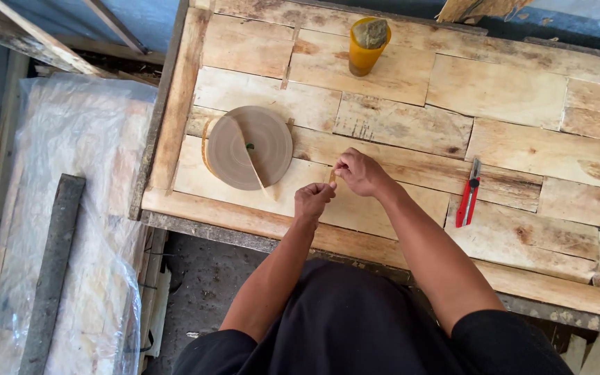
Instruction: Applying and trimming wood veneer edging tape on a wooden surface.
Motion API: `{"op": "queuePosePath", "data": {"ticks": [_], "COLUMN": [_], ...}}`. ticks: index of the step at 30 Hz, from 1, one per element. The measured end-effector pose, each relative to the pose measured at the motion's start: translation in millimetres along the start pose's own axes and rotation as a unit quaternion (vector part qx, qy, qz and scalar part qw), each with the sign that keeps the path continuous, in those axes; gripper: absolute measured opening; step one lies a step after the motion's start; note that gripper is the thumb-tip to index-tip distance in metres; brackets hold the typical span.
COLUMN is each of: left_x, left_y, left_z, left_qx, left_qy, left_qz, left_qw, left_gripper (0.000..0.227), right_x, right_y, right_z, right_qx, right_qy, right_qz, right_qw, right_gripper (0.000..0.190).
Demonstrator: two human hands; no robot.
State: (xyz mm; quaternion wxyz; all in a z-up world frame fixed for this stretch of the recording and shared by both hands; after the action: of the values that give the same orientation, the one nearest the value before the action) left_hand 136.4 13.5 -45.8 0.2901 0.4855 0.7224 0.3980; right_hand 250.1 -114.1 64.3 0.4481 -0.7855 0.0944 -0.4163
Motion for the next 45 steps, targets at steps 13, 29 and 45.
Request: {"op": "queuePosePath", "data": {"ticks": [13, 29, 45], "left_x": [-6.0, -5.3, -5.5], "left_y": [48.5, 73.4, 81.9], "left_z": [17.9, 10.3, 13.2], "left_qx": [0.156, 0.202, 0.241], "left_qy": [0.117, 0.122, 0.106], "left_qz": [0.13, 0.264, 0.29], "left_qw": [0.972, 0.935, 0.92], "left_gripper": [0.03, 0.031, 0.028], "right_x": [-24.4, -24.7, -8.4], "right_y": [26.1, 23.3, 3.2], "right_z": [53.6, 59.5, 59.7], "right_qx": [-0.037, -0.053, -0.197], "right_qy": [0.039, 0.044, 0.1], "right_qz": [-0.058, -0.096, -0.057], "right_qw": [0.997, 0.993, 0.974], "right_gripper": [0.013, 0.013, 0.053]}}
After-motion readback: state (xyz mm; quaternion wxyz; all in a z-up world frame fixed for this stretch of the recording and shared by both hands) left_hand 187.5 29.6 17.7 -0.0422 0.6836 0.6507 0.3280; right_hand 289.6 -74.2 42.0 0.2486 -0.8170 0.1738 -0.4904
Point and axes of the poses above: each hand's wrist, its own z-axis towards the middle knuckle, its own x-axis out of the back of the hand, y = z × x, the point moved 4 cm from there along z, towards the middle knuckle, and after that the axes turned 7 degrees about z, right-handed, at the moved point
